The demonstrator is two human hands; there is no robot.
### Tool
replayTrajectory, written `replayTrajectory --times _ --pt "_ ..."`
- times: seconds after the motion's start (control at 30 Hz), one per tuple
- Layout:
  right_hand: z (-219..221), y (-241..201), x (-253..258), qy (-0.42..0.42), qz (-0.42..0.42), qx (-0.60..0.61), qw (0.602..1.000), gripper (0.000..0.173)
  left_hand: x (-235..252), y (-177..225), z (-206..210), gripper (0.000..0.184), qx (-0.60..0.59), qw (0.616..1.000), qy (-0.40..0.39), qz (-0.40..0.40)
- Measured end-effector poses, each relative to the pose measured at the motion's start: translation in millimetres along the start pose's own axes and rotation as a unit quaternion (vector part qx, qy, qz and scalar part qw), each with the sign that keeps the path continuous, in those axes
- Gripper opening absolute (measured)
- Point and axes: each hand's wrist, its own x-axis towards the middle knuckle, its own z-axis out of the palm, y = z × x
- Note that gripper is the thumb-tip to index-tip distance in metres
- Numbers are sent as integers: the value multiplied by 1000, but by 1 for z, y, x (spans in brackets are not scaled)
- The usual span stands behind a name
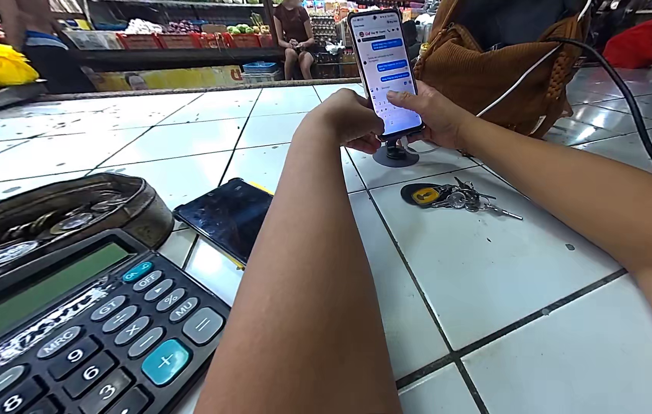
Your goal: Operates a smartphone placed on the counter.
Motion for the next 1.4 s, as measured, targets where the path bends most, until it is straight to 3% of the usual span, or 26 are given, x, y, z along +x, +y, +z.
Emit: replayTrajectory --times 0.47,0.53,0.63,0.7,0.83,1.07,1.4 --pt "5 1 1 41 -3 -25 999 59 -2 -2 -1 32 0 1000 -13 20" --pt "2 1 1 20 -2 -17 1000 56 -2 -2 -2 31 7 1000 -12 23" --pt "-11 -1 0 -75 4 1 997 49 -2 -2 -2 30 10 1000 -8 16" --pt "-21 -3 0 -128 12 1 992 57 -3 -1 -2 30 7 1000 -9 14" --pt "-22 -7 -4 -128 21 4 992 63 -2 -1 -2 32 8 1000 -12 15" --pt "-23 -7 -3 -122 24 27 992 45 1 1 -1 24 -26 1000 -5 1" --pt "-25 -8 -4 -123 36 47 991 42 2 2 0 19 -63 998 9 -14"
